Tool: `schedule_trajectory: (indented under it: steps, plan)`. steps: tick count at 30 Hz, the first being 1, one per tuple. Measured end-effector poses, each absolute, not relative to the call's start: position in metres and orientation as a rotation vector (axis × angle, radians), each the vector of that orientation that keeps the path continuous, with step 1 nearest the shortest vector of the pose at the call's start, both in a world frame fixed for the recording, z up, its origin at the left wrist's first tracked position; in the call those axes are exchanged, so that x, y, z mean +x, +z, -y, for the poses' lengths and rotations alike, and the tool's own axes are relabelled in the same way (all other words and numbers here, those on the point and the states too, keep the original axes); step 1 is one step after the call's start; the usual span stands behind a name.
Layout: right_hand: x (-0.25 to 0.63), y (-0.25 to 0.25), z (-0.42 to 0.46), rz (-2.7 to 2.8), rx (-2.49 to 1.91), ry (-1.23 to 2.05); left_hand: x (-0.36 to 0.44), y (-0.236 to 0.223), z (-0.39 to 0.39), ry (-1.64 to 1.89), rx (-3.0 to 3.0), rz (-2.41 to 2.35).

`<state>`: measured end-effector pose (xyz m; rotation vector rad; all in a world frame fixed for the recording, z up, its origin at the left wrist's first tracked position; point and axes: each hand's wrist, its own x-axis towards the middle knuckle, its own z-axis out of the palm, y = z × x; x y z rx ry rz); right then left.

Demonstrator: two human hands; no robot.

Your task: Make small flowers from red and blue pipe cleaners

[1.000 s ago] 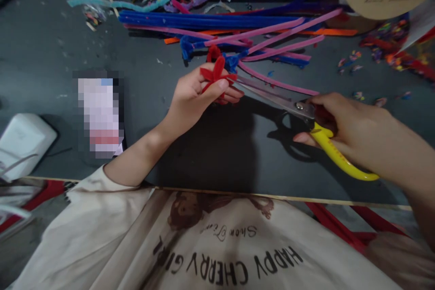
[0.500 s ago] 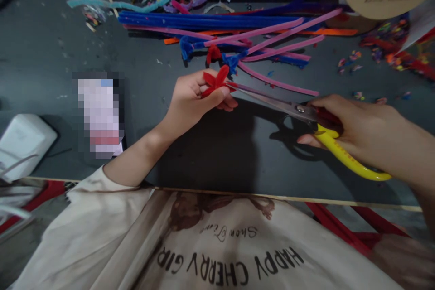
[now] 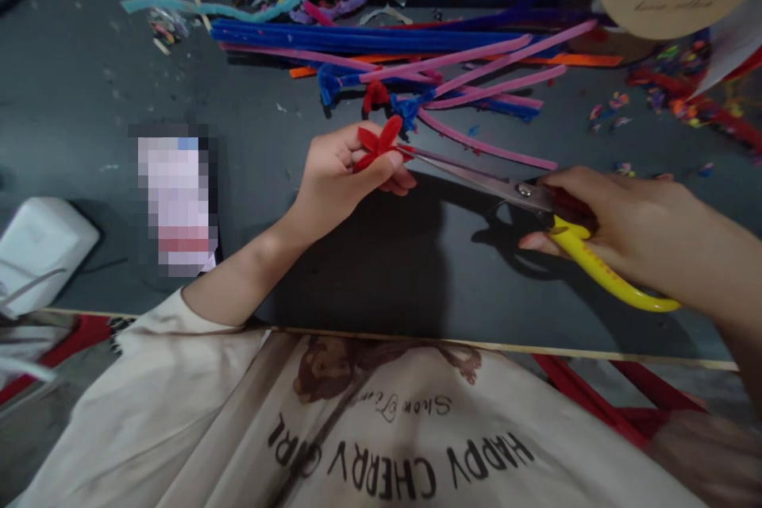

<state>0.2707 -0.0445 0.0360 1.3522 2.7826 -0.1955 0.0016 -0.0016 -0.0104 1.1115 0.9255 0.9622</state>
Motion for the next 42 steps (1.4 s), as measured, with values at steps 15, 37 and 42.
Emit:
schedule_trajectory:
  steps: [15,37,42]
  plan:
    - [0.2711,0.0345,0.0431,-2.77,1.382,-0.286,0.0033,-0.0076,0.0015,0.961,1.039,-0.959]
    - [0.2715,0.0343,0.0431,-2.771,1.362,-0.301,-0.0001,-0.0095,0.0021,0.94,1.116,-0.931]
    - [0.2734,0.0344,0.0428,-2.775,1.382,-0.371,-0.0008,-0.0117,0.0017,0.932,1.145,-0.929]
